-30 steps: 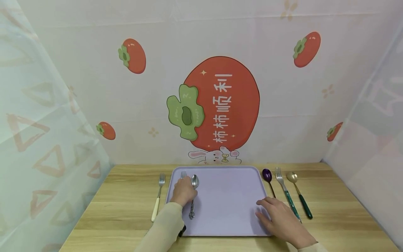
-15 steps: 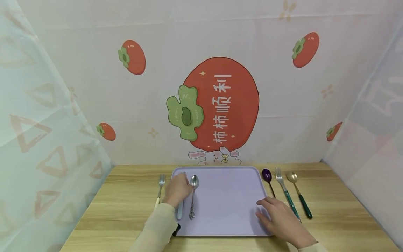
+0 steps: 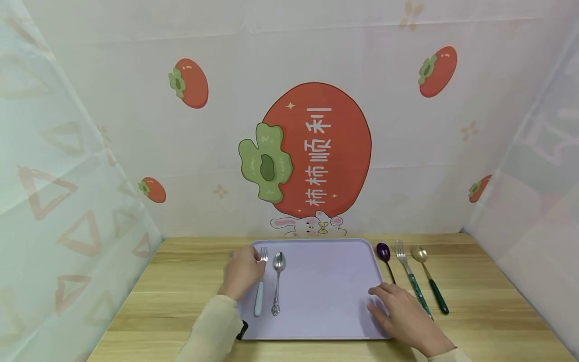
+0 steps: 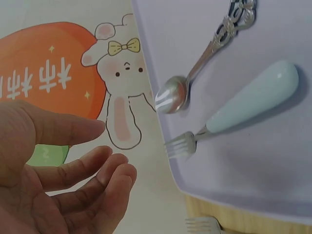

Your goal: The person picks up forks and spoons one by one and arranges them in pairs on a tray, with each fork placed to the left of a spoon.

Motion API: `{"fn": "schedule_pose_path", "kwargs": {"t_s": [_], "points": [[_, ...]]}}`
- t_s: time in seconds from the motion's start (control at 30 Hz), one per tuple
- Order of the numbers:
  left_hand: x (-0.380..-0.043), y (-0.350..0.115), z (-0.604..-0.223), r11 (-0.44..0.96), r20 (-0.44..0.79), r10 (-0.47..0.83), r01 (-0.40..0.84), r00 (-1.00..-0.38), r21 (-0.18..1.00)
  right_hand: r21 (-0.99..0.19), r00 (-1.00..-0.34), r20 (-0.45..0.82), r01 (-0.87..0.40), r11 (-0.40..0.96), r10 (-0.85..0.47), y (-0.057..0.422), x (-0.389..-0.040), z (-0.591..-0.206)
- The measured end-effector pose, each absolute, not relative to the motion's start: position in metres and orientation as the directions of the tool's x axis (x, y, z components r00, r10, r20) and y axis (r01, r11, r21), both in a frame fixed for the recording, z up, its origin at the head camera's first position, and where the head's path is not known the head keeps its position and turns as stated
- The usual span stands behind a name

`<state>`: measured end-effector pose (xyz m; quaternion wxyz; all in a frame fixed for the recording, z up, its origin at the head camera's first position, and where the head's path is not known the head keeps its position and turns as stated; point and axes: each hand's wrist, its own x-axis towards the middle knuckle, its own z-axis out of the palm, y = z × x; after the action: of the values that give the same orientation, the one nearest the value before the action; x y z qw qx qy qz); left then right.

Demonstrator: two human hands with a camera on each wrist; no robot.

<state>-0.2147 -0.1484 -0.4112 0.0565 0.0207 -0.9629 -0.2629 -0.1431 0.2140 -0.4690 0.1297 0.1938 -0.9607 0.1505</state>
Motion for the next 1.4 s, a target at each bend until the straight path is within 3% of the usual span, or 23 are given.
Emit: {"fn": "schedule_pose_path", "kwargs": {"t_s": [0.67,1.4], "points": [[-0.21,-0.2,-0.414,0.85,0.073,-0.146,-0.088,-0.987,0.52,-0.244,-0.892,0.307,-0.411,0.879,-0.332,0.213,-0.142,-0.469],[-0.207,-0.22,-0.425,0.846,-0.001,-0.16,-0.138,-0.987,0.516,-0.254,-0.903,0.282,-0.396,0.882,-0.325,0.212,-0.14,-0.467]]}}
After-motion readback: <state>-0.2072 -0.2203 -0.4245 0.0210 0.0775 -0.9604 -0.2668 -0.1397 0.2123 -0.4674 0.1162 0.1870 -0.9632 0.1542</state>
